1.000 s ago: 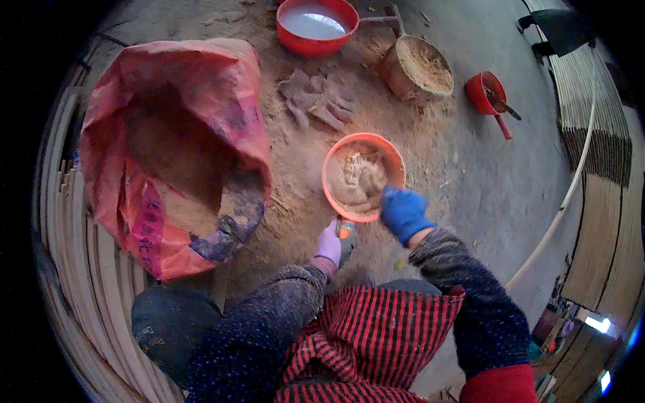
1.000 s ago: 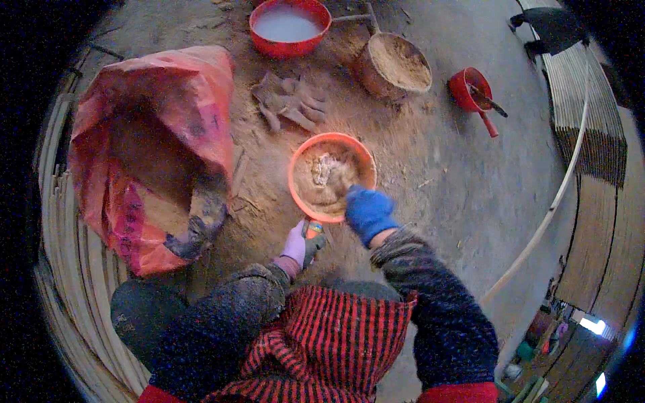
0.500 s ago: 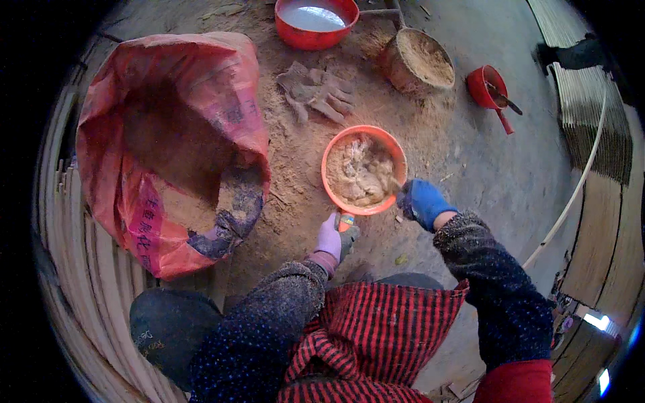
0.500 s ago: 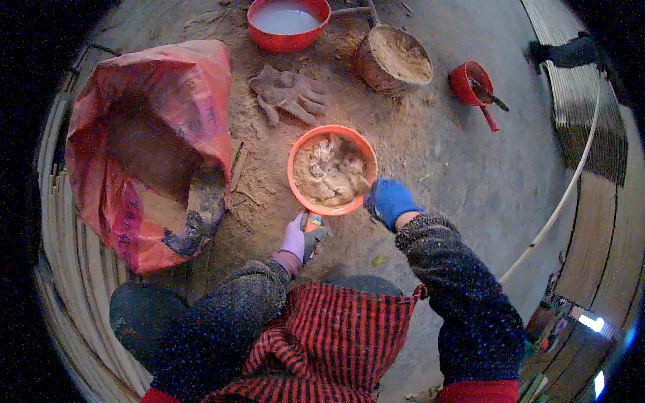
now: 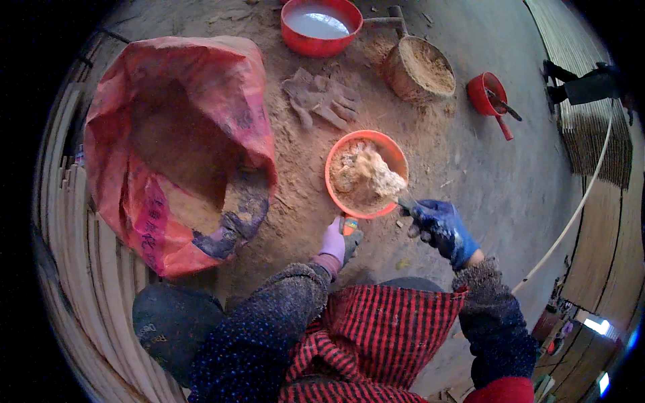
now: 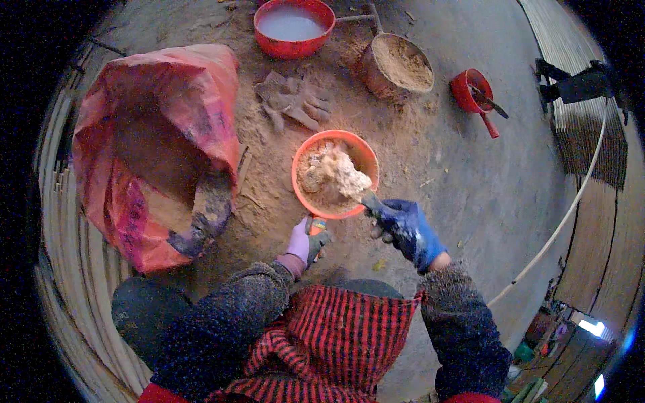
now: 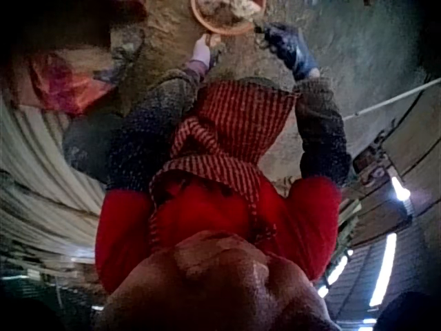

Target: The person scoops a brown granular substance from a large red sack into an orange bowl containing a white liquid. They use a small tool to mix the ingredients together, repeatedly adding more of the granular substance to achieve a consistent mixture.

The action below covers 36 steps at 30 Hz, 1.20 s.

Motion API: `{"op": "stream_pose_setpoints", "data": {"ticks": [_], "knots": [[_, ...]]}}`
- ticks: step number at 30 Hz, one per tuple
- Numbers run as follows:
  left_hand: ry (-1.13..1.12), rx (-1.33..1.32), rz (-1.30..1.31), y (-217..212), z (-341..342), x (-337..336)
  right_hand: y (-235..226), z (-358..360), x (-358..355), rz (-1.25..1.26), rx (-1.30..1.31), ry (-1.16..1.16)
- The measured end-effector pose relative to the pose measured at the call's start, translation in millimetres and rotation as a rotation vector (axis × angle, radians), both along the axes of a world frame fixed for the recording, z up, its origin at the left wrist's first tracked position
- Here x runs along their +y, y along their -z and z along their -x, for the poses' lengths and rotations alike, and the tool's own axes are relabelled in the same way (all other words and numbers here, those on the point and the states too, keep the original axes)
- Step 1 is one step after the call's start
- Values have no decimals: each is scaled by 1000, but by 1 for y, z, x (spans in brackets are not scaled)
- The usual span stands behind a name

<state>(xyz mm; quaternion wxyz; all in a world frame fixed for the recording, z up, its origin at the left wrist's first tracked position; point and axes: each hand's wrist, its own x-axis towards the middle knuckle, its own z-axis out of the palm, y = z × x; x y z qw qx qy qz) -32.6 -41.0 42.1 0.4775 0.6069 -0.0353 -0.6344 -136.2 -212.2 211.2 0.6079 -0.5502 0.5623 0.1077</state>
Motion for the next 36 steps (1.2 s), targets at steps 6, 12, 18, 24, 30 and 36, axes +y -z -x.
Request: {"op": "stream_pose_setpoints", "data": {"ticks": [6, 12, 18, 24, 30, 36], "knots": [[-82, -13, 54, -2, 20, -13, 58, -24, -9, 293, 90, -354], [-96, -145, 130, 24, 21, -4, 75, -11, -38, 838, 498, -958], [-29, -235, 76, 26, 19, 5, -1, -34, -22, 344, 247, -358], [-51, -131, 115, 27, 19, -4, 46, -72, -37, 655, -141, -920], [-108, -78, 54, 52, 23, -1, 91, -101, 24, 697, 14, -1072], [-169, -105, 87, 69, 34, 3, 52, -60, 39, 564, 383, -1113]]}}
